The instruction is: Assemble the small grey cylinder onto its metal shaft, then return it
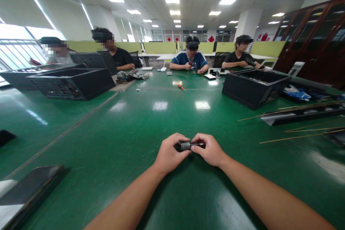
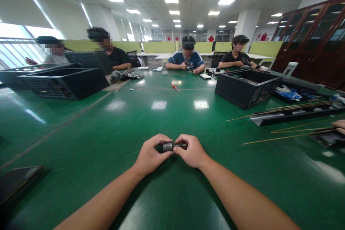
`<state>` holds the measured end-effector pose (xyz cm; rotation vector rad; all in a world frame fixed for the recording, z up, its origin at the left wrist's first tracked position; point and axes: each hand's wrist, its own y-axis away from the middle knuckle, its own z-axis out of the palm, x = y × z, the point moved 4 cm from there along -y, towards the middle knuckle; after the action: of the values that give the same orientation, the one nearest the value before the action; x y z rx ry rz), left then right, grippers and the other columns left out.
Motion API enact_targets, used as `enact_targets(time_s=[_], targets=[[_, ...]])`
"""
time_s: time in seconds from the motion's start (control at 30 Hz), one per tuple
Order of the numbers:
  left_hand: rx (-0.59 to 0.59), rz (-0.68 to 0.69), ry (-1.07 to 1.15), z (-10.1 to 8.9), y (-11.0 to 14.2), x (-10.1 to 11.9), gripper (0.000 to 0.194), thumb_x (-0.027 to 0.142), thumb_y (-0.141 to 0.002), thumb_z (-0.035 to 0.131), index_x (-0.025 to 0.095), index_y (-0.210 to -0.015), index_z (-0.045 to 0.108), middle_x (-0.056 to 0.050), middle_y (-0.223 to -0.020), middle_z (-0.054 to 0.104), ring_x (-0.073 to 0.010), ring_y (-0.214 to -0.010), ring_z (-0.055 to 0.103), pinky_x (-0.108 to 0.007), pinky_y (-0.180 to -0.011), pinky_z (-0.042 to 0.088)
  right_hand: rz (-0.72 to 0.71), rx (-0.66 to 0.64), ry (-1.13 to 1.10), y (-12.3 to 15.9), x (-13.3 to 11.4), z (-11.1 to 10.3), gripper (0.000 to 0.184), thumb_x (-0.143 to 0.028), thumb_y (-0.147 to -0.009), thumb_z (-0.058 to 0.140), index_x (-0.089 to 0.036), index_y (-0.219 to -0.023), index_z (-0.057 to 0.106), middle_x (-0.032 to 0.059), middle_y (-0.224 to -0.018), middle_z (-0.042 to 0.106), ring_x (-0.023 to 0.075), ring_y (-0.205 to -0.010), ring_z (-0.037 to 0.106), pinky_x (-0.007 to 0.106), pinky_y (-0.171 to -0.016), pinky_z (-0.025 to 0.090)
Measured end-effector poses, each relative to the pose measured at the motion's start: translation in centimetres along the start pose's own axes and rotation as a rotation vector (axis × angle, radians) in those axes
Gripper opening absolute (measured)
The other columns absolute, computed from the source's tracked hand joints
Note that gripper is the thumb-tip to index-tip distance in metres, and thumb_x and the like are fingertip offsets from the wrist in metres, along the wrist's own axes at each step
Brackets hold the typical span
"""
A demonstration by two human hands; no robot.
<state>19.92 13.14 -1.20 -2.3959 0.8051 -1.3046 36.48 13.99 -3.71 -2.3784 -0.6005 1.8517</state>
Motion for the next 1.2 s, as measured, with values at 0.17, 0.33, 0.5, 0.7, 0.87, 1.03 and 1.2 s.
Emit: enact_targets(time_s=[0.17,0.33,0.5,0.7,0.87,1.03,1.2], targets=[[0.011,0.000,-0.003,-0.04,-0.03,0.06,0.022,0.017,-0.069,0.077,0.019,-0.089,0.068,-0.003,-0.088,0.069,-0.0170,-0.082,0.064,-0.030,-0.075,0.049,-0.002,0.002,-0.008,-0.03,0.08,-0.08,0.007,-0.021,-0.072,0.067,-0.017,-0.077,0.064,0.0004,-0.072,0.064,0.0160,-0.068,0.060,0.026,-0.065,0.045],[0.023,0.007,0.000,-0.19,-0.05,0.20,0.023,0.018,-0.069,0.077,0.019,-0.090,0.068,-0.004,-0.088,0.069,-0.0173,-0.083,0.064,-0.030,-0.076,0.050,-0.008,0.002,-0.015,-0.10,0.22,-0.21,0.007,-0.020,-0.071,0.066,-0.017,-0.077,0.063,0.0004,-0.072,0.063,0.0161,-0.069,0.059,0.026,-0.066,0.044],[0.022,0.005,-0.004,-0.16,-0.05,0.08,0.025,0.017,-0.068,0.078,0.020,-0.091,0.068,-0.003,-0.088,0.069,-0.0172,-0.083,0.064,-0.030,-0.075,0.050,-0.019,-0.002,-0.007,-0.10,0.39,-0.21,0.007,-0.019,-0.071,0.066,-0.018,-0.077,0.062,-0.0002,-0.072,0.062,0.0157,-0.069,0.058,0.026,-0.066,0.044],[0.026,0.009,-0.016,-0.10,-0.05,-0.27,0.025,0.018,-0.069,0.078,0.020,-0.092,0.068,-0.004,-0.089,0.069,-0.0177,-0.083,0.064,-0.030,-0.076,0.050,-0.034,0.000,-0.017,-0.09,0.33,-0.23,0.007,-0.018,-0.070,0.065,-0.018,-0.077,0.062,-0.0004,-0.072,0.060,0.0154,-0.069,0.056,0.026,-0.066,0.043],[0.035,0.012,-0.019,-0.23,-0.12,0.02,0.024,0.019,-0.068,0.078,0.020,-0.091,0.069,-0.003,-0.088,0.069,-0.0173,-0.082,0.065,-0.030,-0.074,0.050,-0.035,-0.001,-0.028,-0.13,0.37,-0.22,0.008,-0.017,-0.069,0.064,-0.018,-0.077,0.061,-0.0006,-0.072,0.059,0.0151,-0.068,0.055,0.026,-0.065,0.043],[0.042,0.020,-0.020,-0.31,-0.16,0.21,0.024,0.018,-0.068,0.078,0.020,-0.091,0.069,-0.003,-0.087,0.070,-0.0170,-0.082,0.065,-0.029,-0.074,0.050,-0.026,-0.002,-0.047,-0.07,0.51,-0.18,0.009,-0.017,-0.069,0.064,-0.018,-0.077,0.060,-0.0010,-0.072,0.059,0.0149,-0.068,0.055,0.026,-0.066,0.043],[0.043,0.021,-0.029,-0.38,-0.17,0.34,0.024,0.018,-0.067,0.078,0.020,-0.090,0.070,-0.004,-0.087,0.070,-0.0176,-0.081,0.066,-0.030,-0.074,0.051,-0.007,0.000,-0.061,-0.10,0.72,-0.19,0.009,-0.018,-0.069,0.065,-0.018,-0.077,0.061,-0.0004,-0.073,0.060,0.0151,-0.068,0.055,0.027,-0.067,0.044]])
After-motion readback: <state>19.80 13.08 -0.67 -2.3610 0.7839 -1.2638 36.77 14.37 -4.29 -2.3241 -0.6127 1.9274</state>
